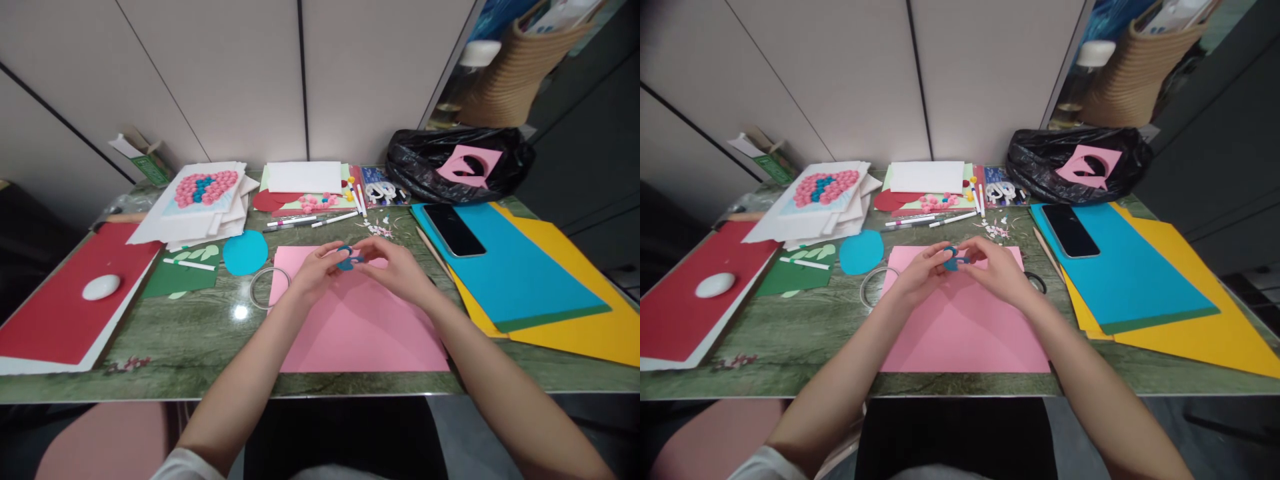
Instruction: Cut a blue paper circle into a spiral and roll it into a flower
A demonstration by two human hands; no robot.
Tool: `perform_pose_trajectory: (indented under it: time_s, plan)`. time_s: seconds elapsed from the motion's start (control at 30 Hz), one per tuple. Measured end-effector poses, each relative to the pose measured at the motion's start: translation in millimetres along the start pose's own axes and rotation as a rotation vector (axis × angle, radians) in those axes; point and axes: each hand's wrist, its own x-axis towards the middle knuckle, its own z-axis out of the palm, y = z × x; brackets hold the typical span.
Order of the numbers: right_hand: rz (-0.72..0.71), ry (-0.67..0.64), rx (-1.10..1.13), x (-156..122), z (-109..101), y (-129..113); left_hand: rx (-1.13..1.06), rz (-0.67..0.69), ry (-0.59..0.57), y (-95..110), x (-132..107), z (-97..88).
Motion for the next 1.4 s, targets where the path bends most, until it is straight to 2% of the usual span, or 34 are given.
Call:
perform_pose_trajectory:
  time_s: [0.17, 0.3, 0.43, 0.53, 0.63, 0.73, 0.93, 1.1, 1.4]
  plan:
    - [0.159, 0.008, 0.16, 2, -1, 5, 0.037, 0.051, -0.006, 0, 0, 0.4]
    - [0.257, 0.029, 0.323, 4, -2, 2, 0.153, 0.227, -0.042, -3, 0, -0.3]
    - [0.286, 0.071, 0.423, 5, 0, 3, 0.309, 0.357, -0.078, -4, -3, 1.4]
    - [0.266, 0.128, 0.39, 5, 2, 6, 0.366, 0.395, -0.103, -4, -5, 3.8]
    - [0.226, 0.193, 0.29, 5, 4, 9, 0.35, 0.35, -0.145, -5, -4, 4.3]
    - [0.195, 0.214, 0.234, 4, 5, 10, 0.273, 0.233, -0.178, -5, -2, 2.0]
    - [0.131, 0.187, 0.113, 2, 6, 6, 0.155, 0.035, -0.096, -4, 0, -2.4]
    - [0.098, 0.175, 0.043, 1, 6, 8, 0.099, -0.003, -0.109, -3, -1, -3.1]
    - [0.156, 0.068, 0.287, 4, 8, 10, 0.092, 0.043, -0.11, -3, -1, -2.6]
